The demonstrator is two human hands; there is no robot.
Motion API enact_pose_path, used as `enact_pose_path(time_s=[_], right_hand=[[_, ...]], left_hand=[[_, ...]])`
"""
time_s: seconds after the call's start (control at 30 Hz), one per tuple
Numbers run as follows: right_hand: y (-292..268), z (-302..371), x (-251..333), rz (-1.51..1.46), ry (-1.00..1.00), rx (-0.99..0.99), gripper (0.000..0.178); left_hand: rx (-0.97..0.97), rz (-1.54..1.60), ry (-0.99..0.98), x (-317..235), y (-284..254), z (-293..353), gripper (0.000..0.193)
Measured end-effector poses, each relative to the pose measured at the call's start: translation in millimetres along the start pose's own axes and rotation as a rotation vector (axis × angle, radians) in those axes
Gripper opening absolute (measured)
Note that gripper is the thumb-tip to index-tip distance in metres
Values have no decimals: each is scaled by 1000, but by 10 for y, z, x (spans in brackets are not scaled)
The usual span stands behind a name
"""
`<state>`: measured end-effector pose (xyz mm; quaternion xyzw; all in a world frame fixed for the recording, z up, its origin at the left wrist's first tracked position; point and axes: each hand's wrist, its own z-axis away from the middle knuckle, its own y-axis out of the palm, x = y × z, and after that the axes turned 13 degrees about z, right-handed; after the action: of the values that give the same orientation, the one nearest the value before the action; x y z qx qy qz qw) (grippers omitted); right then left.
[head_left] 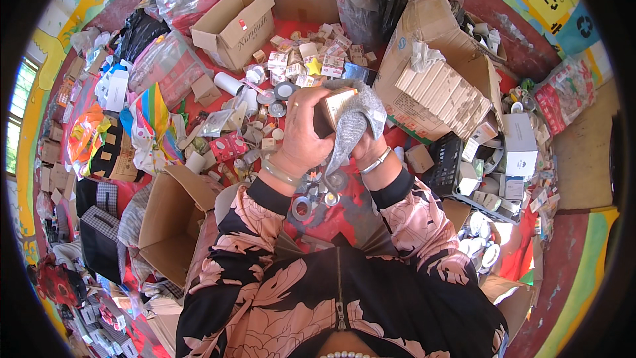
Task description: The person sits on the floor and cleans various small items, including light fixtures and small boxes, using a cloth. They wipe the surfaces of the items and place them into a cardboard box.
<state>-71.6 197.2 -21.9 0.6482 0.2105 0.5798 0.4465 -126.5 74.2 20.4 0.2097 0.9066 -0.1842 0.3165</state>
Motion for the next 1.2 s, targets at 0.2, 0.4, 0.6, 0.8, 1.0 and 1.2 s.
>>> enact_pose_path(time_s=[0.2, 0.4, 0.6, 0.8, 1.0, 1.2], right_hand=[[179, 107, 169, 290, -166, 15, 27], [254, 65, 124, 670, -208, 127, 28], [28, 8, 75, 532, -342, 102, 28], [108, -52, 711, 2369, -20, -374, 29], [-37, 110, 775, 2178, -317, -376, 23], [396, 236, 672, 735, -5, 54, 42]], left_hand=[[-123, -67, -53, 51, -130, -24, 63], [60, -46, 32, 7, -107, 19, 58], [124, 35, -21, -23, -65, -6, 59], [-319, 646, -492, 164, -189, -28, 43], [-414, 1118, -713, 182, -326, -72, 39], [-402, 968, -753, 144, -158, -7, 40]])
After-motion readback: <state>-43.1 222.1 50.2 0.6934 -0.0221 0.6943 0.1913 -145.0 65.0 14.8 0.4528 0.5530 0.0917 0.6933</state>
